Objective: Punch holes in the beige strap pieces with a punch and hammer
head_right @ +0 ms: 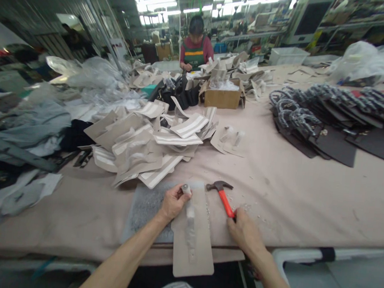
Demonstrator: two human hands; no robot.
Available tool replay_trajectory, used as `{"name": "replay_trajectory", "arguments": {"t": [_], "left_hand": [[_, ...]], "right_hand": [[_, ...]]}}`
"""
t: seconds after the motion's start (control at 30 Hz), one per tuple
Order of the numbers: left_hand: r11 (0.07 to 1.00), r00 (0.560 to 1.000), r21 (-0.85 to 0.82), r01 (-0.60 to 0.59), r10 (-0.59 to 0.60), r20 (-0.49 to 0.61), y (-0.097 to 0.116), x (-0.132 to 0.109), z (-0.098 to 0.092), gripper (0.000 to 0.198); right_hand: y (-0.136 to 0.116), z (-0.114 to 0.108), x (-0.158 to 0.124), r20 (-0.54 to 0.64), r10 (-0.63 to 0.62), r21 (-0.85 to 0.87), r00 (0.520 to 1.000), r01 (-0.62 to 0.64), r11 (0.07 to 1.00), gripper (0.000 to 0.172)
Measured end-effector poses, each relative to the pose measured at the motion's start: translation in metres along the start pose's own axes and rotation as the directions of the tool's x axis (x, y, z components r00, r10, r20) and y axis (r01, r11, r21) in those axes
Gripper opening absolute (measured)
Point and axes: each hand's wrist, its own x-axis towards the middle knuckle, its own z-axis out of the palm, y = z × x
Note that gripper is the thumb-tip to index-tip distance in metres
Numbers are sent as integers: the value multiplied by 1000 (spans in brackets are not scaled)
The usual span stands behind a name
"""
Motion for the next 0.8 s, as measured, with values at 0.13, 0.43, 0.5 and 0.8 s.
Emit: {"name": "replay_trajectory", "arguments": {"t": [0.13,0.43,0.5,0.8], "left_hand": [[984,995,148,-100,102,-9,5,-6,1,15],[982,991,137,-133,129,35,6,-7,1,9],[981,990,136,-138,135,32,5,-6,1,10],[982,992,146,-123,115,61,8,-5,0,7]], "right_hand": [[-21,-6,-8,332,35,444,943,-189,876,13],[-67,-52,-41,-284,-482,-31,829,494,869,33],[-64,-51,-41,-189,-560,-247,807,513,822,29],[-105,-104,-56,-547,-622,-250,560,600,760,33]]}}
